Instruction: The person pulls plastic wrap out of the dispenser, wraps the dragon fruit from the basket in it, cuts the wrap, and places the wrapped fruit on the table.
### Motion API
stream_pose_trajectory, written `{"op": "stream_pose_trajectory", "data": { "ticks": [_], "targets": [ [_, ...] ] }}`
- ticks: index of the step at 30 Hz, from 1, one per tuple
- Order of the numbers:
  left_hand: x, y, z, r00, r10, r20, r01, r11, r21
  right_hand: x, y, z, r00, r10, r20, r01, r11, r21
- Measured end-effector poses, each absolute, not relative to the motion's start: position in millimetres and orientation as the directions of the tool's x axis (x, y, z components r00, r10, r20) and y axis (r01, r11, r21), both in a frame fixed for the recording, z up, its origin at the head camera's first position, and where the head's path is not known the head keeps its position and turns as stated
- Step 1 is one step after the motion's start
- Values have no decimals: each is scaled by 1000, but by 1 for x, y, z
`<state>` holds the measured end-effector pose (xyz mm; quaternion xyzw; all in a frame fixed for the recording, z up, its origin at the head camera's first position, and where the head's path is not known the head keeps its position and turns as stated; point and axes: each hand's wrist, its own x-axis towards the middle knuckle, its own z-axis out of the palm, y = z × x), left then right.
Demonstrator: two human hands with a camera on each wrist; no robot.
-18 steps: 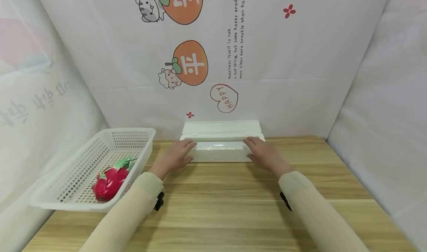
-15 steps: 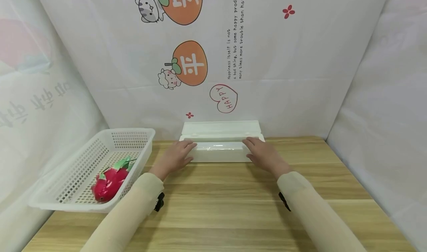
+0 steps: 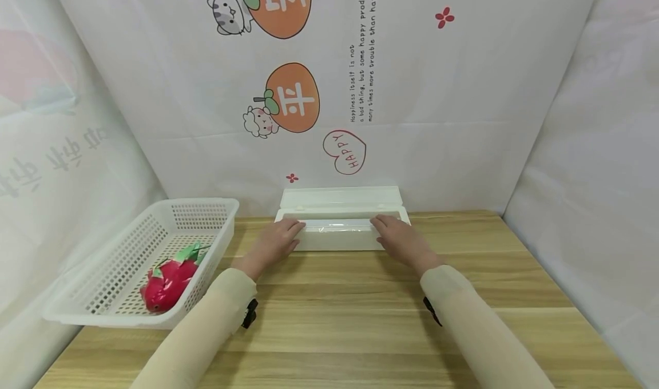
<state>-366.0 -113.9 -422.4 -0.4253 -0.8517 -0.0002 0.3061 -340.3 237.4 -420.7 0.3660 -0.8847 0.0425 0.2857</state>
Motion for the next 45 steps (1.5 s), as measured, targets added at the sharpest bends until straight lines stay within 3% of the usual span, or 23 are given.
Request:
{"op": "stream_pose_trajectory", "data": {
  "ticks": [6, 16, 28, 37, 45],
  "targets": [
    [-368, -113, -428, -419, 715, 560, 723, 635, -272, -342, 236, -423, -560, -637, 530, -673, 723, 157],
    [-367, -111, -431, -389, 683, 618, 698, 657, -287, -345, 235, -431, -435, -655, 617, -702, 676, 223],
    [-369, -108, -433, -362, 645, 673, 689, 672, -273, -341, 232, -430, -517, -604, 606, -653, 737, 177],
    [-370, -108, -434, -322, 628, 709, 694, 666, -275, -344, 232, -431, -474, -595, 649, -664, 725, 180],
    [-369, -108, -433, -340, 632, 697, 673, 681, -289, -345, 233, -428, -395, -604, 692, -677, 701, 225]
  ]
}}
